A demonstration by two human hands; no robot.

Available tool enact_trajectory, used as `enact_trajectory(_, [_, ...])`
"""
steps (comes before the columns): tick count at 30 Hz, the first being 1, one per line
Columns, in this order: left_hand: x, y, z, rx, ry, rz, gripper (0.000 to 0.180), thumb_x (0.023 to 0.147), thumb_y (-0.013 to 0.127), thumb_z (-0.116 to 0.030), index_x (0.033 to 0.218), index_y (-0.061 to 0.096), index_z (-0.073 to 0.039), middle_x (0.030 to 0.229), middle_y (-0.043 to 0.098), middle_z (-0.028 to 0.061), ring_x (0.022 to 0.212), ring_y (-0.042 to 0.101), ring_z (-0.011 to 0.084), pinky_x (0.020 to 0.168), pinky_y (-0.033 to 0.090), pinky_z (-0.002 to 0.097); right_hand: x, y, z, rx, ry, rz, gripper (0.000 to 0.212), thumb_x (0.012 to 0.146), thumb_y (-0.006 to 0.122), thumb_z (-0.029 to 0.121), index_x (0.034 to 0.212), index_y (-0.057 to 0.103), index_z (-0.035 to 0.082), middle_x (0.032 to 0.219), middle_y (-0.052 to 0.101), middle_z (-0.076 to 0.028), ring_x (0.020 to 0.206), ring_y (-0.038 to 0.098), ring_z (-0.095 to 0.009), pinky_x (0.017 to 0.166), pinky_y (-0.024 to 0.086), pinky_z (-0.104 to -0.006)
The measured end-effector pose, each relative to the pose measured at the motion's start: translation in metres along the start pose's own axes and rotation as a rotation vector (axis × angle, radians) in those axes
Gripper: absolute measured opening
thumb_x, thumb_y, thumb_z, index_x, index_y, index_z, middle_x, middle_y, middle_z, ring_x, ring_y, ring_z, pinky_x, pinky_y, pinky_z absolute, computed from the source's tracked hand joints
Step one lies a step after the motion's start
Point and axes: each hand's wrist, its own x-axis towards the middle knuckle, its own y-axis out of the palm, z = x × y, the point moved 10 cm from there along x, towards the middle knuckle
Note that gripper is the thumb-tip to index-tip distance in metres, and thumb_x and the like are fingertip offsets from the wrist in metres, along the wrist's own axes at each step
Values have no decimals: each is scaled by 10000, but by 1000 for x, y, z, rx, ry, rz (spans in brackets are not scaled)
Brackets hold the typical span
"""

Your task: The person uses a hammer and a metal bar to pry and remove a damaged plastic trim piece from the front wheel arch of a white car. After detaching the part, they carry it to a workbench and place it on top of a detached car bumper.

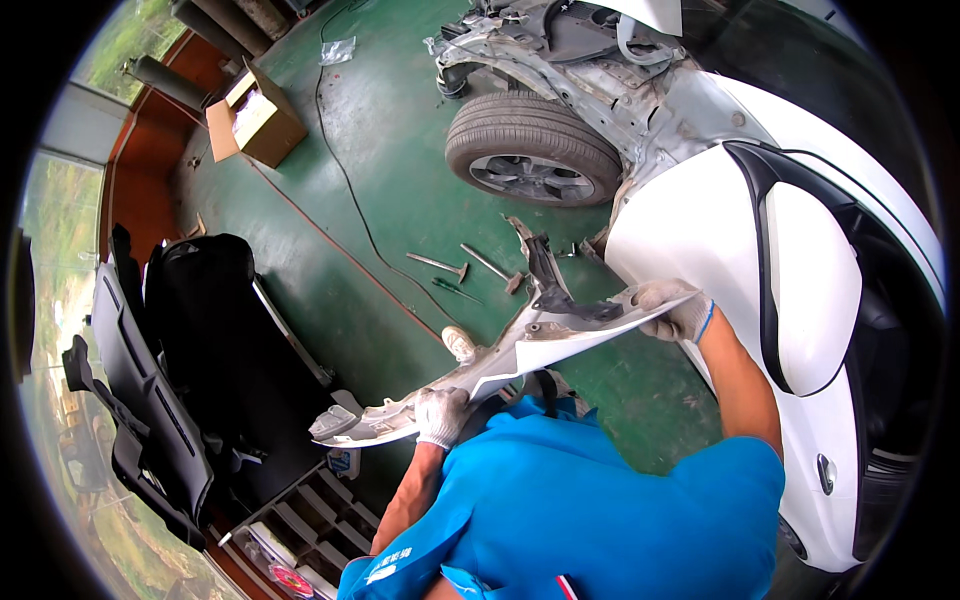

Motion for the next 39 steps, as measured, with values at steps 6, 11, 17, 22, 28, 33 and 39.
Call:
enact_trajectory(6, [67,-62,36,-46,159,-56,291,814,768,-423,730,744,-146,697,700,117,690,674,316,791,441,453,-11,10,13,232,-123,-136,290,776,705,255,859,633,-13,595,593,-113,372,486,-131,274,299,-240])
enact_trajectory(11, [123,-98,89,-23,279,-3,336,752,812,-447,792,754,-118,908,763,107,986,721,258,1091,398,488,-13,71,15,517,-134,-3,261,860,631,156,1078,602,15,706,654,-112,459,532,-106,346,361,-213])
enact_trajectory(17, [188,-130,132,65,442,22,297,762,816,-398,897,763,-138,929,767,103,979,726,259,1164,339,566,12,120,10,719,-126,-122,237,906,612,131,1120,634,30,678,652,-86,480,553,-108,345,375,-227])
enact_trajectory(22, [239,-137,142,186,536,88,394,800,800,-351,1143,742,-166,1106,765,88,1091,707,246,1192,317,540,28,135,26,699,-32,-122,91,952,550,117,1001,611,71,625,603,-62,426,516,-99,310,343,-235])
enact_trajectory(28, [297,-145,136,98,406,253,518,786,794,-286,1271,705,-130,1237,730,125,1174,671,299,1094,455,455,57,127,58,833,-96,-52,120,975,607,215,948,580,101,652,618,-53,411,506,-90,288,315,-230])
enact_trajectory(33, [334,-158,128,-123,331,359,453,760,813,-234,1187,741,-101,1215,725,156,1118,687,323,977,524,441,69,105,90,941,-159,15,157,972,587,186,858,551,84,649,614,-83,427,481,-90,310,313,-237])
enact_trajectory(39, [397,-161,131,-294,360,313,341,769,822,-188,1079,747,-66,1013,700,137,984,687,317,889,539,418,74,93,136,819,-181,5,233,999,558,218,833,579,55,695,657,-134,464,536,-129,332,340,-235])
